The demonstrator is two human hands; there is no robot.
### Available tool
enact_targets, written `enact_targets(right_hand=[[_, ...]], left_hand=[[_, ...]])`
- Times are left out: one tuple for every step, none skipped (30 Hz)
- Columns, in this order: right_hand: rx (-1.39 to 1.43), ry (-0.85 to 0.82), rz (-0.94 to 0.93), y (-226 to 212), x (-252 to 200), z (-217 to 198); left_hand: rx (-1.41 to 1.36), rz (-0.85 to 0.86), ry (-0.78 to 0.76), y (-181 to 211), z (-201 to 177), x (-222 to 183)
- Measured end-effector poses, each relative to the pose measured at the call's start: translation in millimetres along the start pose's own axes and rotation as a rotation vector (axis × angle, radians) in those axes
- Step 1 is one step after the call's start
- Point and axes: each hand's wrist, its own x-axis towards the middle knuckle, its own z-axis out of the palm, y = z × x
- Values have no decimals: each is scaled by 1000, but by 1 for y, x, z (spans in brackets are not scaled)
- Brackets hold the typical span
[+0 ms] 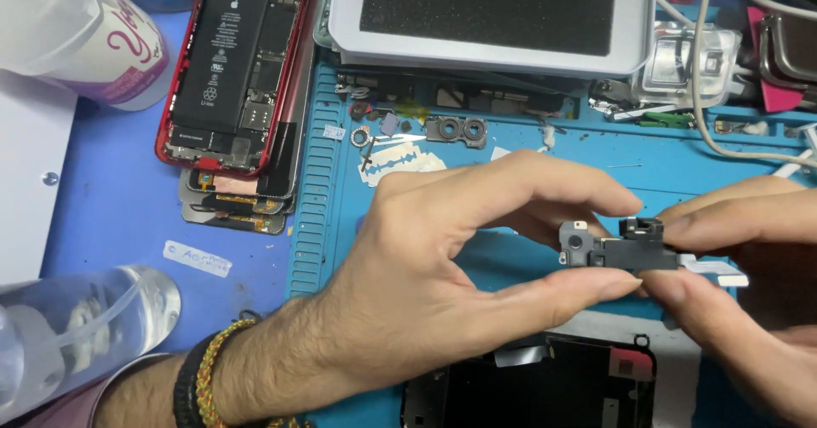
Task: Aligning and installing the earpiece and sensor assembly onto a mobile phone screen frame during a screen replacement.
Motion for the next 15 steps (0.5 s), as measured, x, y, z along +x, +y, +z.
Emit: enact_targets(right_hand=[[-24,-8,6,1,0,-1],[-24,-9,9,0,0,0],[-12,-9,-11,0,0,0],[0,-9,-32,0,0,0],[0,-10,-30,1,0,0],[-6,-6,-52,1,1,1],[-12,-3,-73,2,1,1],[-12,-3,-72,0,1,2],[22,-2,-54,-2,1,2],[56,-2,-35,-4,1,3],[56,-3,-35,-4,1,3],[66,4,-41,-3,1,4],[77,11,-47,-3,1,5],[78,11,-49,-3,2,5],[67,22,-50,-3,2,6]], left_hand=[[32,21,-6,-1,0,0],[31,18,-6,-1,-1,1],[38,33,-7,-1,-1,1],[45,48,-7,-2,-1,2],[44,47,-7,-2,-1,1],[50,48,-8,-3,-1,1],[57,49,-8,-4,-1,1],[56,49,-8,-4,-1,0],[89,77,-5,-4,0,0],[122,105,-2,-5,0,0],[121,105,-2,-5,0,0],[150,140,0,-6,-1,0],[180,176,1,-7,-1,-1],[181,176,2,-8,-2,-1],[200,204,-2,-8,-2,-1]])
